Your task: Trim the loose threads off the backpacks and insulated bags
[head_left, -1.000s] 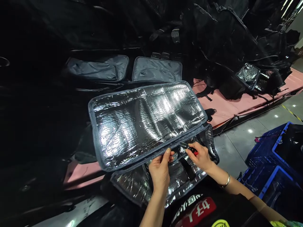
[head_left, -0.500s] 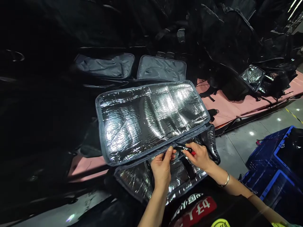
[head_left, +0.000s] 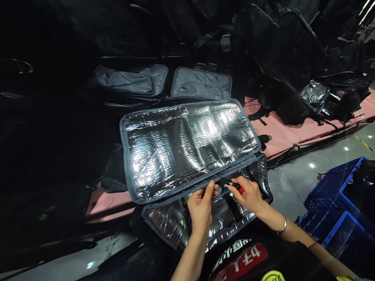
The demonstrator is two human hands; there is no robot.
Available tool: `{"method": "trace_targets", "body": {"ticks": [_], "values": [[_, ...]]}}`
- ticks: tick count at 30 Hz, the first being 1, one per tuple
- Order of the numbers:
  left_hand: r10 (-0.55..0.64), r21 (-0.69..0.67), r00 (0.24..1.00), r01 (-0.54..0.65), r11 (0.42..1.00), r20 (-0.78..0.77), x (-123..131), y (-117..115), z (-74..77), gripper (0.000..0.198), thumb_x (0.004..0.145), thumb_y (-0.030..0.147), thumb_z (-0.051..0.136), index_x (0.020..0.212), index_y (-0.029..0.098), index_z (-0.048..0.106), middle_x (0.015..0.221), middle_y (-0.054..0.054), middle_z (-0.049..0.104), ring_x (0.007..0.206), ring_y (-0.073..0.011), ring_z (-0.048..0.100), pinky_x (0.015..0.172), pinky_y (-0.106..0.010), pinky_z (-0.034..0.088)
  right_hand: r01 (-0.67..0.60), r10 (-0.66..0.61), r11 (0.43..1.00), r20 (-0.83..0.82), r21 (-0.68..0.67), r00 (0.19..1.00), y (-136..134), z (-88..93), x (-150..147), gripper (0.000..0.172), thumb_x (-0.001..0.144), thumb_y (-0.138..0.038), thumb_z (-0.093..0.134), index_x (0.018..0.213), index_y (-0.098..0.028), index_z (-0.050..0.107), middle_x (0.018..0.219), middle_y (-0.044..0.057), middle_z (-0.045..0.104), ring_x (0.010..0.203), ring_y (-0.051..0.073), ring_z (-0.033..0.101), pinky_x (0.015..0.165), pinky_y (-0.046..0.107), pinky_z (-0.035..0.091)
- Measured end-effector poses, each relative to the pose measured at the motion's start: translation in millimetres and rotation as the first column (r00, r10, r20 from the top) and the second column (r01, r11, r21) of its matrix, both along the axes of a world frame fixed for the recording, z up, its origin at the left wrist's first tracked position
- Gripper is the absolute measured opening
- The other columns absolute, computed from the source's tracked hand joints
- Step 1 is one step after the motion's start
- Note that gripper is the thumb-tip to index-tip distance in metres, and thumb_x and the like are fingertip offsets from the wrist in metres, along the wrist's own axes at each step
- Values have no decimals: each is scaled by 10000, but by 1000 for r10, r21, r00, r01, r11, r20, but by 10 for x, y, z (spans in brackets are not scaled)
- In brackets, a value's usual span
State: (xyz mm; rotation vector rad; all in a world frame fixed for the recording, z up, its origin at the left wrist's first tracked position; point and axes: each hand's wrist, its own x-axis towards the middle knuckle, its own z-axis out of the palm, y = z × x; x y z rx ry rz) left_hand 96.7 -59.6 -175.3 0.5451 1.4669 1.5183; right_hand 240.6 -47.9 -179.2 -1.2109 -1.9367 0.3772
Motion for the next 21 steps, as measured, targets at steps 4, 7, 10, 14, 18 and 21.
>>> {"method": "trace_targets", "body": {"ticks": [4,7,10,14,18,21], "values": [[-7,-6,1000,7,1000,-3,-4,-7,4,289,596,394,750,651,118,681,641,-47,667,522,-98,516,541,-238,428,-21,21,999,4,25,1000,32,12,-24,227,910,-372,462,891,-182,585,782,36,685,672,134,652,595,221,499],[-8,-5,1000,8,1000,8,-1,-11,14,278,606,386,746,658,120,682,643,-40,667,525,-91,515,548,-231,428,-25,25,999,14,37,1000,48,-11,-33,237,912,-379,458,891,-183,590,781,35,688,677,131,653,594,218,496],[-4,1,1000,4,1000,27,5,-10,34,278,599,378,752,662,117,680,640,-39,665,524,-91,515,546,-231,429,-28,27,998,21,56,999,59,-38,-41,247,916,-381,451,893,-181,594,787,36,691,684,129,655,599,214,496],[-9,4,1000,9,1000,28,4,-4,49,294,589,387,755,667,114,677,642,-44,663,520,-97,515,536,-237,432,-40,37,997,40,65,999,79,-54,-51,233,917,-368,455,891,-187,600,795,41,693,697,131,656,595,212,495],[-10,11,999,9,1000,54,6,-11,38,301,581,390,762,663,115,671,638,-38,655,517,-90,508,537,-233,432,-82,82,993,11,80,997,100,-46,-54,211,909,-343,476,874,-185,611,765,40,689,691,138,657,597,219,500],[-11,24,996,9,1000,86,39,-11,29,310,606,412,743,672,119,665,642,-35,650,527,-95,522,541,-235,432,-98,105,992,-100,77,989,116,-19,-27,205,899,-345,487,870,-187,614,751,28,687,668,131,654,597,219,508]]}}
